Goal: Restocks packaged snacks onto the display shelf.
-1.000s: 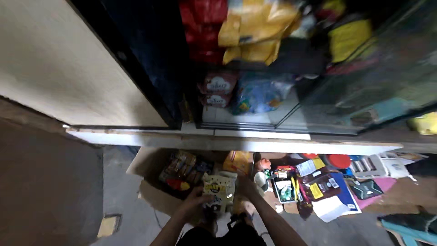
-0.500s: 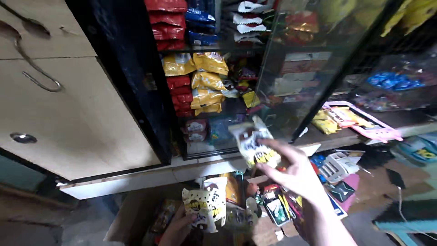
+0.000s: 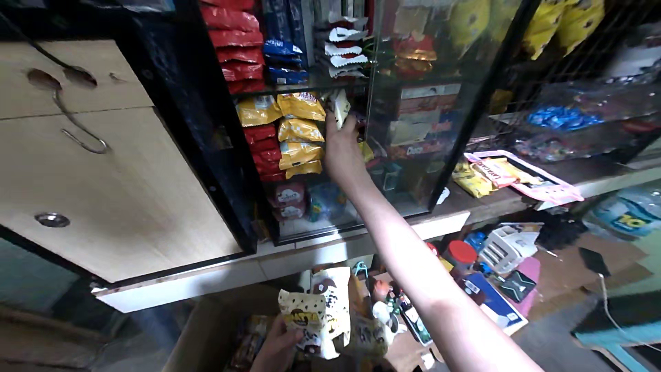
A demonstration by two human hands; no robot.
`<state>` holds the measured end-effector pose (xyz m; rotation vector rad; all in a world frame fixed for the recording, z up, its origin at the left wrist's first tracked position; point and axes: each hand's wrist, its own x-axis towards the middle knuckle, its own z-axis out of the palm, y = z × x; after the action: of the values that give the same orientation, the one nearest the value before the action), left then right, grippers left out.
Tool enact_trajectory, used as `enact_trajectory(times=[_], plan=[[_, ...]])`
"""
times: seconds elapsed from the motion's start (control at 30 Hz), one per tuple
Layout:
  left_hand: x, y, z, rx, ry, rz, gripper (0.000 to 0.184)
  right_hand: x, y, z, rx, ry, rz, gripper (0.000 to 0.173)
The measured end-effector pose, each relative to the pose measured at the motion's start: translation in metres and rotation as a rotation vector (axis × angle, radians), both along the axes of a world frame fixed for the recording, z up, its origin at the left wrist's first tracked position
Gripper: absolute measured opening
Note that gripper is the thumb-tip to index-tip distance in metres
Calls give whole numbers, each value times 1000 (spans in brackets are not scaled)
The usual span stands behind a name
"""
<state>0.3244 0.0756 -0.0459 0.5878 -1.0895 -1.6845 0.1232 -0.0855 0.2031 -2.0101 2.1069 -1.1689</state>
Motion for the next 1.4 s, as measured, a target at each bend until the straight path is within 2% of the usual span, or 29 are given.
enact_trajectory(times=[0.17,0.37,0.53,0.73,0.9,1.0,1.07,1.13,1.23,1.3,1.4], plan=[[1,2,7,90,11,95,40,-14,-22,16,-109,-127,64,55],[5,-9,2,12,55,66,37,-11,-24,32,93,-220,-18,47],[1,-8,4,0,59,64,37,-10,-30,32,77,-130,-76,40],[-8,-2,17,33,74,85,37,-11,-46,28,214,-68,-105,44],[-15,0,43,-15,118,92,37,-8,-35,33,202,-68,-68,39],[-15,-2,54,-25,138,155,34,-7,-28,37,100,-87,-24,51],[-13,-11,53,-106,215,113,30,-5,-13,26,-69,-125,39,57],[-16,-20,55,-171,310,80,29,-4,33,10,-165,-129,161,60],[-26,-32,63,-226,412,26,31,-11,102,-31,-221,-118,311,51],[-37,-39,70,-247,445,13,30,-20,129,-57,-156,-179,474,47],[-57,-45,83,-208,475,11,29,-32,139,-73,-14,-260,669,39]])
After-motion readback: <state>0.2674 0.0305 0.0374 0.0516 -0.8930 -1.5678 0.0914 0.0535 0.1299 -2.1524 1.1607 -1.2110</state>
